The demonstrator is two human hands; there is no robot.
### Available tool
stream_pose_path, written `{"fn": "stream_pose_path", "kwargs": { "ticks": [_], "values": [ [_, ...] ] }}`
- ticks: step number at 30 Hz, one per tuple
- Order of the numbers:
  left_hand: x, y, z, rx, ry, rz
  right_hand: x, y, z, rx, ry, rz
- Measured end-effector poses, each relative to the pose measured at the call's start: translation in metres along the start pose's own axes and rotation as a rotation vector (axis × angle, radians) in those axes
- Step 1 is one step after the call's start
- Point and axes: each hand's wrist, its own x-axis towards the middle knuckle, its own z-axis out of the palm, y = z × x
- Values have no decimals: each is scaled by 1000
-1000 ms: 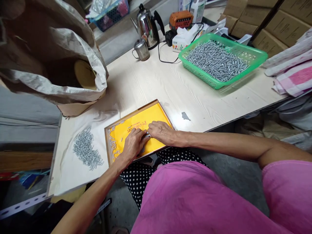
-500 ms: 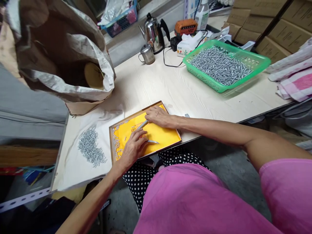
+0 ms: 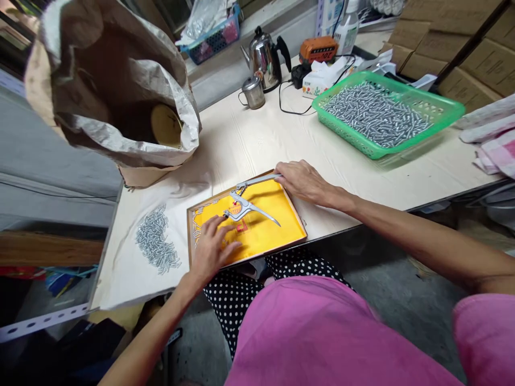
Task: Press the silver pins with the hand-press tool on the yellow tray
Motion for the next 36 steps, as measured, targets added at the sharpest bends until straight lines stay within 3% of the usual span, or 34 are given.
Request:
{"fn": "stream_pose_path", "kwargs": {
  "ticks": [3,9,14,18,21,24,28,31,36],
  "values": [
    [-7,-5,20,41,-123,-8,-17,10,-3,0,53,49],
    [-3,-40,14,249,36,-287,-34,14,-3,60,83,93],
    [24,-21,23,230,-249,-90,-33,5,1,119,62,109],
    [18,-18,27,354,-258,-211,-35,4,8,145,48,110],
    [-10,-38,11,454,-172,-363,-37,6,16,175,37,101],
    [-33,-72,-16,524,-48,-498,-34,3,26,209,6,25],
    [-34,-123,-44,558,-13,-795,-21,-8,37,220,-66,-127],
    [-25,-149,-47,527,-95,-951,-10,-14,44,180,-127,-226],
    [-15,-170,-38,452,-148,-1072,2,-11,61,79,-129,-302]
  ]
}}
